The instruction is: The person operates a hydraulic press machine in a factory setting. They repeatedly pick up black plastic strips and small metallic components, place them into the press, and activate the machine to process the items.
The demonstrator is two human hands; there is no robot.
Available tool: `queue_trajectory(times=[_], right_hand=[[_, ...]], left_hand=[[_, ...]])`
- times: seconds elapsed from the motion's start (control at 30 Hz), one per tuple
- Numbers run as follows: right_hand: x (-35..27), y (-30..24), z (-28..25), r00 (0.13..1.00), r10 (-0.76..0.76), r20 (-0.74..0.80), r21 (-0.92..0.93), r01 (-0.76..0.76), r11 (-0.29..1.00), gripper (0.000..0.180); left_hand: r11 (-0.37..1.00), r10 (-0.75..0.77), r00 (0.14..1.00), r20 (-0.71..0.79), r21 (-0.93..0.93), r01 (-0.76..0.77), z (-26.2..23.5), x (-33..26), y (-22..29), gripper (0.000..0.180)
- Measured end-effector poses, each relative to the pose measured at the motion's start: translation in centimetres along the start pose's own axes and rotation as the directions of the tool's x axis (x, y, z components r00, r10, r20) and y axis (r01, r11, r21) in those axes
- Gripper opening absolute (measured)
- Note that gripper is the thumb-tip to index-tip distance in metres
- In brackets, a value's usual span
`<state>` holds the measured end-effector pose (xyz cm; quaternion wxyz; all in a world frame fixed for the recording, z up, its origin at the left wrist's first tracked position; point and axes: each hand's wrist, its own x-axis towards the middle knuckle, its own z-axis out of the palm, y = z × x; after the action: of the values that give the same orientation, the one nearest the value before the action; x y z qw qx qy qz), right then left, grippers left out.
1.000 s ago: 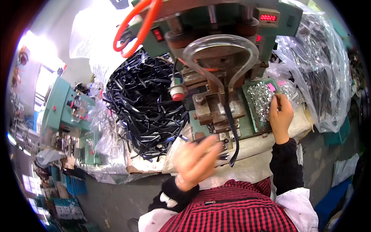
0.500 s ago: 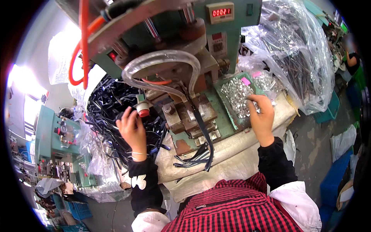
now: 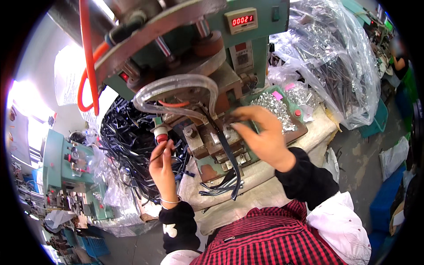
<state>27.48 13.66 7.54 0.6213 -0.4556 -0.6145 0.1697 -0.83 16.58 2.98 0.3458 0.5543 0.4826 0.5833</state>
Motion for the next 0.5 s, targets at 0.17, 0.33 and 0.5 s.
queue_trajectory(times=[0.17,0.33,0.5], right_hand=[[-1.0,0.2,3.3,0.948,0.318,0.029,0.289,-0.312,0.905,0.043],[-0.7,-0.9,3.8,0.908,0.41,0.088,0.551,-0.387,0.739,0.046],[-1.1,-3.2,3.7,0.888,0.451,0.09,0.554,-0.421,0.718,0.045]], left_hand=[[0.996,-0.042,0.984,-0.171,0.067,0.054,-1.4,-2.6,-0.2,0.028],[0.881,0.401,0.91,-0.105,-0.229,-0.414,1.6,-1.2,9.5,0.009],[0.893,0.447,0.891,-0.08,-0.021,-0.45,4.1,1.1,11.7,0.007]])
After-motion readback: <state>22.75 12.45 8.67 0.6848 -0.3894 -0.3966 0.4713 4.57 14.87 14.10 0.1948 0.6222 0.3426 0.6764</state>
